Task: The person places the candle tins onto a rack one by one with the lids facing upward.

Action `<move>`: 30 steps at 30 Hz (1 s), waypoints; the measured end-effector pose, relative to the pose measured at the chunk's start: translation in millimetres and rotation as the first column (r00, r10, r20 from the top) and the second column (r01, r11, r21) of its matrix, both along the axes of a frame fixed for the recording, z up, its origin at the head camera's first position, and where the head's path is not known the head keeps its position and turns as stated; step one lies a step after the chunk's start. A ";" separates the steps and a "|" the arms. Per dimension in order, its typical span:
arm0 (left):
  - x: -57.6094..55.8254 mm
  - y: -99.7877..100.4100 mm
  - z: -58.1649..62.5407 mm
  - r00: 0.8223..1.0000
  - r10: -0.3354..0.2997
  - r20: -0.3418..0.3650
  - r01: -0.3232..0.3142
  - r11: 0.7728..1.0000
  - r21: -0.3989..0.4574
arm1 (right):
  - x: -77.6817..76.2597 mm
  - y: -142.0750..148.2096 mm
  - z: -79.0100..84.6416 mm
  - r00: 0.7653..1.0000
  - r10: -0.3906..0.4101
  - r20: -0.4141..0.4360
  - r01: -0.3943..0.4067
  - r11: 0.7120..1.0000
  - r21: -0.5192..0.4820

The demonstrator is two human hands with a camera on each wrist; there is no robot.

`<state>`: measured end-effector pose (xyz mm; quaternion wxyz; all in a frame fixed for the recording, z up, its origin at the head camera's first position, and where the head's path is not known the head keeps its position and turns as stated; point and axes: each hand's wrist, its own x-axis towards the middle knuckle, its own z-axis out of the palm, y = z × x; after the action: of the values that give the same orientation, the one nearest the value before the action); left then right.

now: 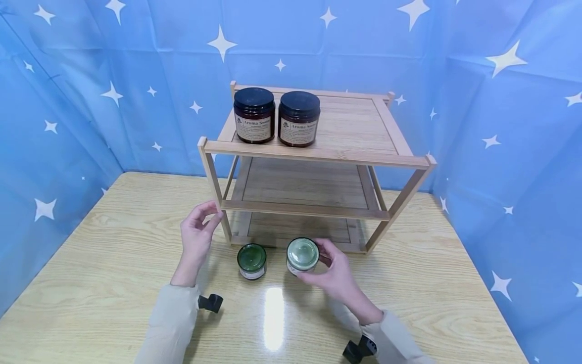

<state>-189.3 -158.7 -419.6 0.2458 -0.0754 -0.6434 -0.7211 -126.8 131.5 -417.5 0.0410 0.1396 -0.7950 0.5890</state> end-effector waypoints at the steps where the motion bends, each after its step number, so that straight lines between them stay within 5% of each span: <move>1: 0.0 0.0 0.0 1.000 0.000 -0.001 0.000 1.000 0.002 | 0.1 1.6 1.6 1.000 -0.006 -0.004 0.006 1.000 0.001; 30: 0.0 0.1 0.8 1.000 -0.004 0.013 0.004 1.000 0.017 | 9.5 49.1 80.4 0.981 -0.121 -0.152 0.131 0.990 0.057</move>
<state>-189.3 -158.6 -418.8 0.2406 -0.0699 -0.6389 -0.7274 -117.3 180.6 -337.1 0.1324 0.1337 -0.8162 0.5463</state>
